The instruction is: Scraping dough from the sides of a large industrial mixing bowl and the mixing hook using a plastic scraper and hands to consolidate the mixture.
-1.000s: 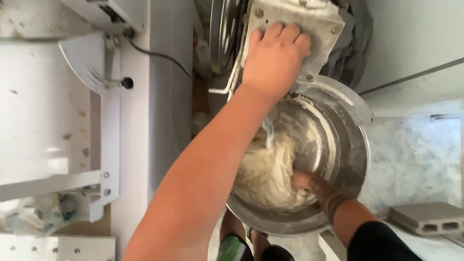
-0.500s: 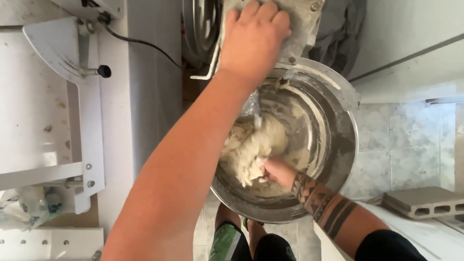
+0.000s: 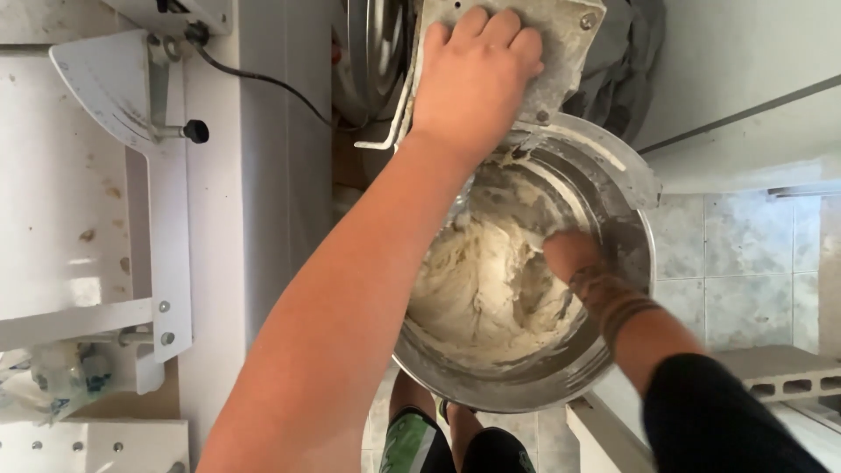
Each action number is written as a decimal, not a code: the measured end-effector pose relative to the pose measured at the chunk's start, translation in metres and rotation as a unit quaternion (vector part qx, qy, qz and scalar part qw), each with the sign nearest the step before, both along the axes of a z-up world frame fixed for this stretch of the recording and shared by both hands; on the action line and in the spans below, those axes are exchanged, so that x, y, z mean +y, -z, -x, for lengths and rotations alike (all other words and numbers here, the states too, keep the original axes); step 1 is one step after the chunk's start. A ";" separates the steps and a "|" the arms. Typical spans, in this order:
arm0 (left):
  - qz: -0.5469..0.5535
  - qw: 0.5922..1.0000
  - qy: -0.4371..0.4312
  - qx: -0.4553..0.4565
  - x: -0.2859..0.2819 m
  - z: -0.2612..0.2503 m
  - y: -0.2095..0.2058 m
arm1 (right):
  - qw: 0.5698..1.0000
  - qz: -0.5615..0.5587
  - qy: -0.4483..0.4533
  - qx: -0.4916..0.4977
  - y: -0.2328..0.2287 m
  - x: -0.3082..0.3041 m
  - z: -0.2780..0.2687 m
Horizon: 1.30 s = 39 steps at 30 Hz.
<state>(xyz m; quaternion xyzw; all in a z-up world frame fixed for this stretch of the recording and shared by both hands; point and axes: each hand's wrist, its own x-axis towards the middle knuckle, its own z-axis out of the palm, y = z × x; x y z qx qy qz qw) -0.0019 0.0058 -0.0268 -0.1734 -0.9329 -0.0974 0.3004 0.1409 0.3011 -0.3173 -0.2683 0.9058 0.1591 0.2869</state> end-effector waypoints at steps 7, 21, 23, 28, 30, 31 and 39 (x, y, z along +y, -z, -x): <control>-0.018 0.999 0.007 -0.042 -0.003 -0.005 -0.011 | 0.968 -0.017 0.085 -0.236 0.050 -0.001 -0.053; -0.045 0.998 0.005 -0.038 0.001 -0.003 -0.006 | 0.656 0.303 0.475 -0.503 0.034 -0.071 -0.151; -0.018 0.997 0.007 -0.075 -0.001 -0.005 -0.009 | 0.518 0.329 0.658 -0.436 0.043 -0.086 -0.163; -0.005 0.999 0.002 -0.037 0.001 0.001 0.000 | 0.323 0.380 0.780 -0.379 -0.004 -0.141 -0.114; 0.004 1.000 -0.004 -0.013 0.001 0.002 0.001 | 0.361 0.387 0.785 -0.323 -0.061 -0.140 -0.079; 0.003 1.000 -0.005 -0.014 0.000 0.003 0.001 | 0.514 0.292 0.728 -0.348 -0.127 -0.144 -0.055; -0.022 0.999 -0.004 -0.034 0.001 0.000 0.005 | 0.974 -0.059 -0.021 -0.217 -0.178 -0.058 0.004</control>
